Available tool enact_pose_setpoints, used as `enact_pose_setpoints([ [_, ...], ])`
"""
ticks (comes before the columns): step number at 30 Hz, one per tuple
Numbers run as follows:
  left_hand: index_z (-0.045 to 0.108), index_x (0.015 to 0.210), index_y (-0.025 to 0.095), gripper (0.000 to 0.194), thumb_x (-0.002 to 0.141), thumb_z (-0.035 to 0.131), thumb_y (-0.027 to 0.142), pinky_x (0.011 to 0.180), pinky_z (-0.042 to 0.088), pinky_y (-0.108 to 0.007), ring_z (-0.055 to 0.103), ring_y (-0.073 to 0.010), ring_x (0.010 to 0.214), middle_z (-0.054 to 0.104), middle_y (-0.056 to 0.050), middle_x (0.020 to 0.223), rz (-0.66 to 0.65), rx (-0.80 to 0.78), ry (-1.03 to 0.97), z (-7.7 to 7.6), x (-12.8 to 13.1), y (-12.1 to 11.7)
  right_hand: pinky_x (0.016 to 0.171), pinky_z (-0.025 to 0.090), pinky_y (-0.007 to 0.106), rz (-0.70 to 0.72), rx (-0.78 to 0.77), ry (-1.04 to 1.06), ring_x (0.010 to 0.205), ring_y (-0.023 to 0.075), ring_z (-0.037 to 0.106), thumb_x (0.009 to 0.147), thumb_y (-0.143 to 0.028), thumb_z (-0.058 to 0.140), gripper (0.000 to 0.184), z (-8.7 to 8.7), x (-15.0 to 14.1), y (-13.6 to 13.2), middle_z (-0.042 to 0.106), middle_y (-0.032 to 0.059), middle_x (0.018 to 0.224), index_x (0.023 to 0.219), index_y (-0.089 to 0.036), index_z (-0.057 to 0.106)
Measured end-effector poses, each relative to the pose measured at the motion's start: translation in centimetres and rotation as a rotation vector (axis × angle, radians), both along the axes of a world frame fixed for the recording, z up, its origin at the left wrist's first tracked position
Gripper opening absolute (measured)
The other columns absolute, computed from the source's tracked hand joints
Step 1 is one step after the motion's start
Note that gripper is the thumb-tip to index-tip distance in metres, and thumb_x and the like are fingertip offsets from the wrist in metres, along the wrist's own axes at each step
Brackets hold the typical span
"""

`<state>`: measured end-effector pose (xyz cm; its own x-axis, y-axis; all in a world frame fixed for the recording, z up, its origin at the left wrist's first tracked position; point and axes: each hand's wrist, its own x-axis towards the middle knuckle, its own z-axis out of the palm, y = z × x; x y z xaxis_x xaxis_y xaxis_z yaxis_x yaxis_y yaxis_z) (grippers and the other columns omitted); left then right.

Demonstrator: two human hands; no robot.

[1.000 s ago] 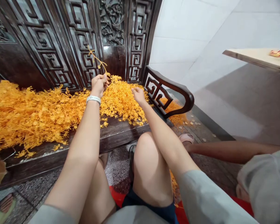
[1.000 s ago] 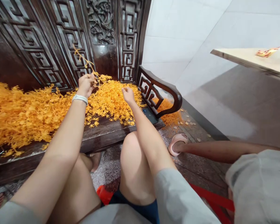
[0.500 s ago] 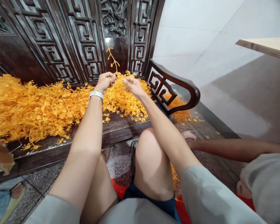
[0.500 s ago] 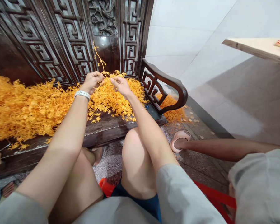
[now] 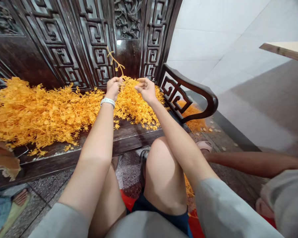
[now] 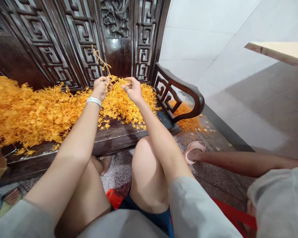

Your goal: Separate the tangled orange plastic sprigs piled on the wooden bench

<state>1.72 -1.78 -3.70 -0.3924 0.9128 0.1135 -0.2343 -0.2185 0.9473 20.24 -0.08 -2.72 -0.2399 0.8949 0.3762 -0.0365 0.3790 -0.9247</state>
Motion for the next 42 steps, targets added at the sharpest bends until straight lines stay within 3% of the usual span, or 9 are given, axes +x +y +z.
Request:
enact_pose_setpoints([
  [4, 0.054, 0.072, 0.02, 0.027, 0.094, 0.069, 0.024, 0.045, 0.036, -0.016, 0.051, -0.0069, 0.045, 0.063, 0.001, 0.06, 0.002, -0.037, -0.066, -0.4, -0.6, 0.0, 0.067, 0.051, 0.03, -0.062, 0.179, -0.046, 0.068, 0.0138, 0.061, 0.084, -0.011, 0.073, 0.017, 1.6, 0.2, -0.5, 0.064, -0.0016, 0.074, 0.094, -0.019, 0.062],
  [8, 0.056, 0.069, 0.02, 0.022, 0.084, 0.072, 0.017, 0.048, 0.041, -0.017, 0.052, -0.0078, 0.047, 0.06, 0.002, 0.057, -0.071, 0.036, -0.1, 0.1, -0.6, -0.1, 0.07, 0.053, 0.028, 0.178, 0.275, -0.099, 0.074, 0.0134, 0.063, 0.077, -0.013, 0.081, 0.019, 4.0, 0.2, -1.3, 0.066, -0.0014, 0.078, 0.087, -0.019, 0.066],
  [13, 0.056, 0.057, 0.018, 0.019, 0.068, 0.065, 0.006, 0.043, 0.031, -0.017, 0.045, -0.0073, 0.044, 0.054, 0.003, 0.052, 0.077, 0.047, 0.016, 0.9, 1.1, 0.0, 0.058, 0.047, 0.019, -0.497, -0.347, 0.301, 0.061, 0.0081, 0.051, 0.082, -0.008, 0.072, 0.035, 2.2, 2.9, 0.0, 0.046, -0.0077, 0.061, 0.071, -0.022, 0.042],
  [16, 0.059, 0.058, 0.018, 0.015, 0.07, 0.064, 0.01, 0.042, 0.031, -0.018, 0.044, -0.0085, 0.042, 0.052, 0.002, 0.05, 0.049, 0.036, -0.001, 0.9, 1.8, 0.0, 0.054, 0.042, 0.019, -0.582, -0.453, 0.293, 0.055, 0.0077, 0.044, 0.079, -0.001, 0.066, 0.043, -1.3, 4.7, 0.7, 0.036, -0.0094, 0.054, 0.067, -0.023, 0.031],
  [20, 0.062, 0.067, 0.019, 0.016, 0.081, 0.07, 0.019, 0.044, 0.038, -0.017, 0.049, -0.0088, 0.045, 0.056, 0.0, 0.056, -0.007, 0.015, -0.07, 0.5, 1.0, -0.4, 0.061, 0.049, 0.022, -0.476, -0.475, 0.212, 0.064, 0.0111, 0.056, 0.073, -0.002, 0.071, 0.027, -3.8, 5.2, 1.6, 0.057, -0.0035, 0.064, 0.069, -0.019, 0.051],
  [24, 0.061, 0.072, 0.019, 0.019, 0.089, 0.068, 0.023, 0.046, 0.042, -0.016, 0.05, -0.0084, 0.047, 0.056, 0.0, 0.06, -0.058, 0.025, -0.159, 0.6, 0.1, -0.8, 0.085, 0.055, 0.027, -0.312, -0.366, 0.145, 0.092, 0.0138, 0.068, 0.079, -0.012, 0.075, 0.017, -3.2, 5.0, 2.3, 0.075, 0.0036, 0.099, 0.093, -0.017, 0.069],
  [34, 0.062, 0.074, 0.017, 0.02, 0.093, 0.062, 0.02, 0.051, 0.049, -0.016, 0.055, -0.0079, 0.05, 0.058, 0.0, 0.063, -0.206, -0.018, -0.175, 1.2, 0.6, -1.4, 0.092, 0.054, 0.037, -0.132, -0.095, -0.072, 0.082, 0.0188, 0.066, 0.085, -0.028, 0.076, 0.02, -1.5, 4.6, 1.6, 0.07, 0.0016, 0.08, 0.1, -0.016, 0.07],
  [39, 0.064, 0.074, 0.016, 0.019, 0.09, 0.069, 0.024, 0.054, 0.053, -0.018, 0.062, -0.009, 0.056, 0.065, -0.002, 0.074, -0.256, -0.046, -0.03, 0.9, 1.2, -1.4, 0.096, 0.055, 0.035, 0.008, 0.186, -0.227, 0.099, 0.0208, 0.068, 0.085, -0.028, 0.078, 0.047, 0.4, 4.0, 0.5, 0.074, 0.0085, 0.11, 0.129, -0.016, 0.068],
  [42, 0.066, 0.075, 0.015, 0.019, 0.086, 0.076, 0.027, 0.055, 0.053, -0.018, 0.064, -0.0101, 0.058, 0.069, -0.004, 0.076, -0.294, -0.068, 0.015, 0.8, 1.8, -1.4, 0.098, 0.052, 0.035, 0.047, 0.34, -0.385, 0.108, 0.0218, 0.067, 0.09, -0.026, 0.073, 0.034, 1.1, 3.4, 0.1, 0.074, 0.0107, 0.123, 0.123, -0.017, 0.071],
])
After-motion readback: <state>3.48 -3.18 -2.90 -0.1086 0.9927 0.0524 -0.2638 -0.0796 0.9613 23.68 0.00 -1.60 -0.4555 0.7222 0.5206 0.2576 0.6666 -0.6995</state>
